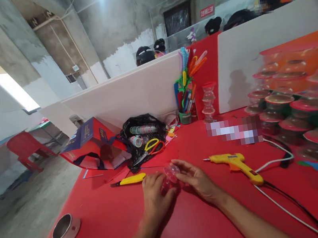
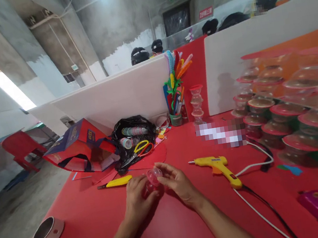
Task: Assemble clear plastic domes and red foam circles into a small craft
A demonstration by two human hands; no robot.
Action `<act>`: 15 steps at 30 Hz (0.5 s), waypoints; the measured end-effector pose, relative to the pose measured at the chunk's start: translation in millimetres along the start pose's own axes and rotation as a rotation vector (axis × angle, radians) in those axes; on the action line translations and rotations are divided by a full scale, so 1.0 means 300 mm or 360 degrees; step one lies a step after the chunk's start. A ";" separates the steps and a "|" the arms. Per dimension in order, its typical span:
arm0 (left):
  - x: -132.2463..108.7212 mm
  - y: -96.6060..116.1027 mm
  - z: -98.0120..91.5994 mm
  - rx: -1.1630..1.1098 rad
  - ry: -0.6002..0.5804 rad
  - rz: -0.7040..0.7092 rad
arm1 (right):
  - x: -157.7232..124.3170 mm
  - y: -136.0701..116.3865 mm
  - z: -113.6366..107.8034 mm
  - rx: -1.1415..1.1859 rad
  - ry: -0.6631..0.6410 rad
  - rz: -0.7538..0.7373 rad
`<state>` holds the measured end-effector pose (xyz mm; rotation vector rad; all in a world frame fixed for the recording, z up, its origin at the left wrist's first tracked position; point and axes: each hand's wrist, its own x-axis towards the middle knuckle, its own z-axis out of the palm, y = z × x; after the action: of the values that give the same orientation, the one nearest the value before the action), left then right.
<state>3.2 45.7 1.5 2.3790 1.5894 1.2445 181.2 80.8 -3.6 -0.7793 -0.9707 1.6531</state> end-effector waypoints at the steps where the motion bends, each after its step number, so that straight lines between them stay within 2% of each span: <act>1: 0.002 0.005 -0.005 -0.0077 0.0007 -0.0002 | 0.001 0.000 -0.001 0.0009 0.0006 -0.0021; 4: 0.011 0.022 -0.023 -0.0337 0.0024 -0.0051 | 0.000 -0.001 -0.001 -0.0012 -0.0027 -0.0048; 7: 0.017 0.037 -0.039 -0.0596 0.0029 -0.0143 | -0.009 -0.008 0.004 -0.0070 -0.0154 -0.0030; 12: 0.017 0.061 -0.053 -0.0901 0.0083 -0.0433 | -0.020 -0.024 0.014 -0.0197 -0.0195 -0.0049; 15: 0.013 0.072 -0.052 -0.1106 0.0051 -0.0611 | -0.022 -0.027 0.017 -0.0160 -0.0249 -0.0075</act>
<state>10.7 32.2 23.7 1.5609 1.2458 1.4353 182.3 74.5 6.2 -0.6957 -1.1809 1.6528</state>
